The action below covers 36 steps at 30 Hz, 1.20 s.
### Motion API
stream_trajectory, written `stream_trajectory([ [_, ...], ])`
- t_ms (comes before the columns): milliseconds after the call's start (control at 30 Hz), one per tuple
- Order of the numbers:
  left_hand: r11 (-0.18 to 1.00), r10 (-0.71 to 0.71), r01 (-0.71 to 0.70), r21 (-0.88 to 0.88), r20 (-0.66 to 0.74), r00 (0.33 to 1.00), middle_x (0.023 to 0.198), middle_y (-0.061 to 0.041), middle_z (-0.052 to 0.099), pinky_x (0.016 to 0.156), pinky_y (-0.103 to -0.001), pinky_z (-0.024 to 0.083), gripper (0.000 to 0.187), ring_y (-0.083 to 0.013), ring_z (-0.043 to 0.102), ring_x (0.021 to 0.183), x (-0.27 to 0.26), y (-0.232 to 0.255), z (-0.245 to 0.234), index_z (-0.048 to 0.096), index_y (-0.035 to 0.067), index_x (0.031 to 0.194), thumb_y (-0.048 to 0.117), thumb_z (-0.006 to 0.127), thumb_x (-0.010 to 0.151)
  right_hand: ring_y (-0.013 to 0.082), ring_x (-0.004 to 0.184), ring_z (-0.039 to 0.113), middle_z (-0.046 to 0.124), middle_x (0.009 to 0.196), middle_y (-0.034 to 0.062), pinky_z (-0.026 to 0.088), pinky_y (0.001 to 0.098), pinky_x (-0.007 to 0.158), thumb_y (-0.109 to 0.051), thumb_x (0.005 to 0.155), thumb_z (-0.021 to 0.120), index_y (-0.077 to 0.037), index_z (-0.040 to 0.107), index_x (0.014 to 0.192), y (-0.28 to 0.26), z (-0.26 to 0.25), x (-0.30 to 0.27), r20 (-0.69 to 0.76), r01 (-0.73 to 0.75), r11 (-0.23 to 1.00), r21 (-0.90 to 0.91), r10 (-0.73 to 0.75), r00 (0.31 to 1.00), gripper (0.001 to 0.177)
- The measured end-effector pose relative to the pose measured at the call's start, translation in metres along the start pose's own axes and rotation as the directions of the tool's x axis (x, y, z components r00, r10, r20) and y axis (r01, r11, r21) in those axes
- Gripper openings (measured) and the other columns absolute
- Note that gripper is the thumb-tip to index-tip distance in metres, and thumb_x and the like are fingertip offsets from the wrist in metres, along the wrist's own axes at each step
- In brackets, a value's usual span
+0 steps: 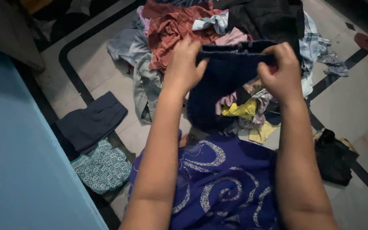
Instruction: The person sorts through a pile of clothing on the floor, picking up and unfolding various garments including shorts, shirts, and patterned fabrics before setting them aside.
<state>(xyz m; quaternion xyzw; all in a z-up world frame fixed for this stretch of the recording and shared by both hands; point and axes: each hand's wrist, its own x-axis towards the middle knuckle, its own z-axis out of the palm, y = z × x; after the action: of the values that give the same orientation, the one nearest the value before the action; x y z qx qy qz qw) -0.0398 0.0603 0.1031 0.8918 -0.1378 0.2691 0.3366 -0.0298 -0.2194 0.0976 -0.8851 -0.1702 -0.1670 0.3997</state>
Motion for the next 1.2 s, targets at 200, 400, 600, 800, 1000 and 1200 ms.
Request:
stream_trajectory([
  [200, 0.985, 0.129, -0.140, -0.102, -0.104, 0.986, 0.106, -0.017, 0.055, 0.090, -0.049, 0.049, 0.026, -0.0397, 0.057, 0.109, 0.006, 0.021, -0.015, 0.053, 0.003, 0.100, -0.007, 0.066, 0.079, 0.0267, 0.084, 0.058, 0.053, 0.103, 0.0143, 0.050, 0.0383, 0.075, -0.023, 0.090, 0.087, 0.005, 0.069, 0.101, 0.024, 0.008, -0.009, 0.057, 0.049, 0.968, -0.246, -0.036, 0.998, 0.035],
  [400, 0.994, -0.064, 0.064, 0.083, -0.005, 0.998, 0.106, -0.006, 0.066, 0.104, -0.050, 0.043, 0.024, -0.0337, 0.059, 0.116, 0.003, 0.011, -0.015, 0.061, 0.011, 0.101, 0.000, 0.069, 0.081, 0.0233, 0.096, 0.057, 0.055, 0.113, 0.0128, 0.049, 0.0358, 0.080, -0.026, 0.094, 0.087, 0.005, 0.067, 0.091, 0.015, -0.002, -0.010, 0.002, 0.088, 0.994, 0.062, -0.089, 0.996, 0.037],
  [600, 0.993, 0.006, 0.029, -0.117, 0.283, 0.959, 0.117, -0.007, 0.067, 0.113, -0.065, 0.018, 0.062, -0.0323, 0.054, 0.123, -0.005, 0.024, 0.020, 0.057, 0.018, 0.135, 0.018, 0.080, 0.077, 0.0265, 0.117, 0.061, 0.069, 0.102, 0.0085, 0.047, 0.0351, 0.107, -0.016, 0.101, 0.080, 0.003, 0.069, 0.088, 0.001, 0.008, -0.003, 0.020, 0.268, 0.926, 0.264, -0.283, 0.959, 0.026],
  [800, 0.978, -0.184, 0.208, -0.013, 0.412, 0.892, 0.122, 0.001, 0.069, 0.104, -0.063, 0.030, 0.040, -0.0269, 0.055, 0.121, -0.005, 0.036, 0.034, 0.067, 0.026, 0.124, 0.040, 0.077, 0.088, 0.0096, 0.085, 0.052, 0.058, 0.090, 0.0017, 0.042, 0.0263, 0.076, -0.019, 0.101, 0.078, 0.002, 0.068, 0.100, 0.000, 0.011, -0.009, 0.133, -0.002, 0.923, 0.386, -0.053, 0.990, 0.023],
  [1000, 0.967, -0.250, 0.255, 0.002, 0.212, 0.945, 0.111, -0.009, 0.054, 0.088, -0.060, 0.037, 0.019, -0.0345, 0.053, 0.110, 0.005, 0.035, 0.009, 0.080, 0.024, 0.094, 0.025, 0.083, 0.075, 0.0092, 0.073, 0.051, 0.057, 0.083, -0.0002, 0.043, 0.0268, 0.065, -0.026, 0.098, 0.077, -0.002, 0.070, 0.101, 0.003, 0.010, -0.012, 0.230, -0.257, 0.922, 0.291, 0.193, 0.954, 0.025],
  [1200, 0.985, -0.174, 0.171, 0.040, 0.102, 0.979, 0.107, -0.013, 0.057, 0.081, -0.047, 0.053, 0.014, -0.0341, 0.066, 0.096, 0.003, 0.014, -0.015, 0.074, 0.014, 0.103, 0.012, 0.076, 0.089, 0.0359, 0.103, 0.057, 0.064, 0.103, 0.0173, 0.043, 0.0504, 0.093, -0.037, 0.075, 0.093, -0.006, 0.081, 0.100, 0.032, 0.018, -0.012, 0.283, 0.181, 0.913, -0.366, -0.076, 0.956, 0.041],
])
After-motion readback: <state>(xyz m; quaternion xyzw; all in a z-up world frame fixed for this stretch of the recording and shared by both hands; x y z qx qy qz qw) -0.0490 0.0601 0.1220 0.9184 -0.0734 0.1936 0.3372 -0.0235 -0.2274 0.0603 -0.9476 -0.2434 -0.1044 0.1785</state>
